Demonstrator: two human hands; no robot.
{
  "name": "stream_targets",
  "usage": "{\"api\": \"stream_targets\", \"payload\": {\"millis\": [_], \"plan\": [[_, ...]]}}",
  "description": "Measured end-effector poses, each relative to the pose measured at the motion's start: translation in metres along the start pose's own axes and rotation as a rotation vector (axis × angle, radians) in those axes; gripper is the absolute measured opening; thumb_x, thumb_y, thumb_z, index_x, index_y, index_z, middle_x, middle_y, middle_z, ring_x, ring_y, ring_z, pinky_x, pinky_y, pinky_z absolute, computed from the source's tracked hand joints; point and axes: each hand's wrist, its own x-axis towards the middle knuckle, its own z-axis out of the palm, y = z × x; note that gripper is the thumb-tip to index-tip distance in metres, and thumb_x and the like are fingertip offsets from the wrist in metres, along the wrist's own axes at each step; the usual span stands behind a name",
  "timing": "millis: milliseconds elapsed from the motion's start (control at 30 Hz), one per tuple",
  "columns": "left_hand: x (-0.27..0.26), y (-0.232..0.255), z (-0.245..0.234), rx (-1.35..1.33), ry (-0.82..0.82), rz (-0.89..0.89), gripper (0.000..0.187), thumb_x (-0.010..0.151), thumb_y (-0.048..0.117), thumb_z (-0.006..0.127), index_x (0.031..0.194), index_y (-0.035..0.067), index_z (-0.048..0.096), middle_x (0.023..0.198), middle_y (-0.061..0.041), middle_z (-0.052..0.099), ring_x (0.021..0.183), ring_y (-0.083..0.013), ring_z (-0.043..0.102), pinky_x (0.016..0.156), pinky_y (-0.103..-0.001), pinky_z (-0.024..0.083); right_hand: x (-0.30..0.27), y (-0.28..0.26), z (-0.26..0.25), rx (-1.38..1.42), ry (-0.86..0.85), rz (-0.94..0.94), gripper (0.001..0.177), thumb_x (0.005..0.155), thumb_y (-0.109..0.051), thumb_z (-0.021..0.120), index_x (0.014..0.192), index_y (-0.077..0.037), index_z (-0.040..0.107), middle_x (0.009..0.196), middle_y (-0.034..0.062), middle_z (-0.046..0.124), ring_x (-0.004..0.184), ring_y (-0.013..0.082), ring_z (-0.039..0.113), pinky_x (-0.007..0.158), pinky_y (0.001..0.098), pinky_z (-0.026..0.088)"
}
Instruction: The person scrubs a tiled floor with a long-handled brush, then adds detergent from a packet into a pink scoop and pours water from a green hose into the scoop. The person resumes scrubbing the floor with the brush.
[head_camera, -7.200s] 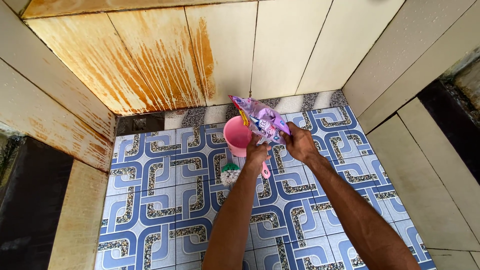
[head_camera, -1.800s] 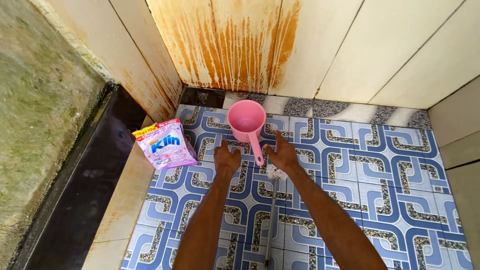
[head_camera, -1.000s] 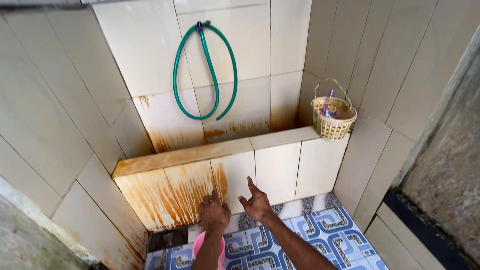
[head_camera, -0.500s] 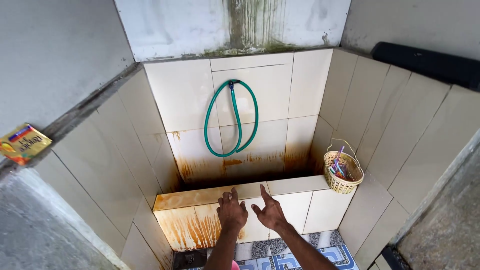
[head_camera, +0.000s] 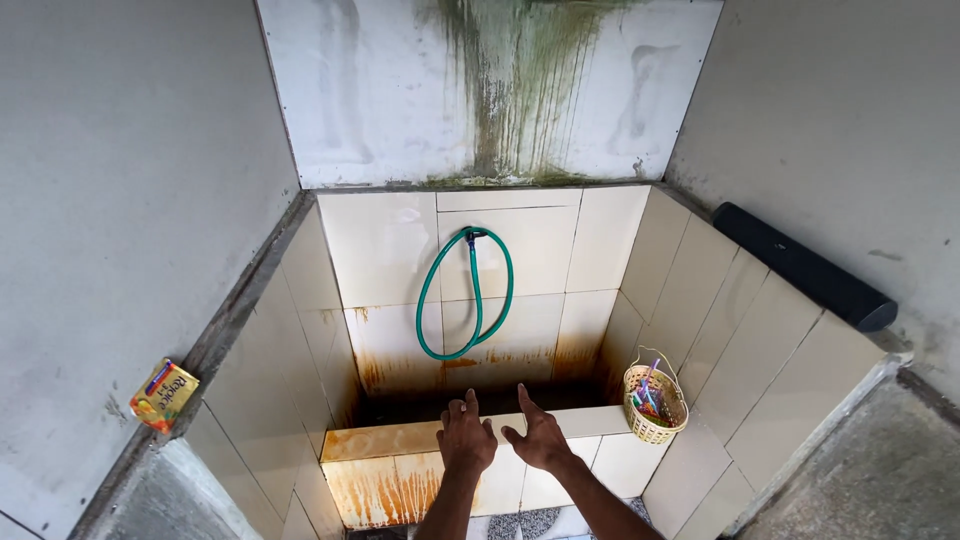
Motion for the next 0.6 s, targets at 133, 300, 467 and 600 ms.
{"api": "stream_targets", "payload": {"millis": [133, 300, 467, 600], "plan": [[-0.008, 0.026, -0.045, -0.003, -0.037, 0.013, 0.07, 0.098, 0.035, 0.061, 0.158, 0.02, 0.028, 0.142, -0.008, 0.045, 0.13, -0.0335, 0.044, 0.096, -0.054, 0.05, -0.012, -0.031, -0.027, -0.041, -0.024, 0.018, 0.1, 0.09, -0.044, 0.072, 0.166, -0.026, 0.01, 0.164, 0.0052, 0.039, 0.149, 0.0273, 0.041, 0.121, 0.0295, 0.037], [-0.018, 0.046, -0.087, -0.03, -0.064, -0.014, 0.068, 0.099, 0.035, 0.058, 0.158, 0.021, 0.027, 0.146, -0.009, 0.043, 0.132, -0.0341, 0.042, 0.098, -0.053, 0.049, -0.027, -0.051, -0.045, -0.105, -0.044, -0.087, 0.1, 0.089, -0.042, 0.071, 0.165, -0.021, 0.01, 0.159, 0.013, 0.044, 0.144, 0.0328, 0.047, 0.116, 0.0359, 0.043], [-0.024, 0.054, -0.121, -0.047, -0.036, -0.027, 0.067, 0.098, 0.035, 0.059, 0.157, 0.02, 0.031, 0.147, -0.009, 0.044, 0.13, -0.0364, 0.045, 0.098, -0.053, 0.05, -0.064, -0.078, -0.071, -0.093, -0.078, -0.016, 0.1, 0.09, -0.04, 0.072, 0.166, -0.025, 0.008, 0.162, 0.011, 0.041, 0.148, 0.0286, 0.044, 0.118, 0.0317, 0.041], [-0.028, 0.06, -0.134, -0.099, -0.009, -0.049, 0.065, 0.097, 0.034, 0.059, 0.155, 0.02, 0.034, 0.147, -0.01, 0.045, 0.132, -0.0369, 0.045, 0.098, -0.056, 0.05, -0.094, -0.1, -0.089, -0.166, -0.136, -0.06, 0.099, 0.092, -0.035, 0.071, 0.165, -0.023, 0.005, 0.166, 0.0073, 0.034, 0.149, 0.0317, 0.04, 0.12, 0.0365, 0.038]]}}
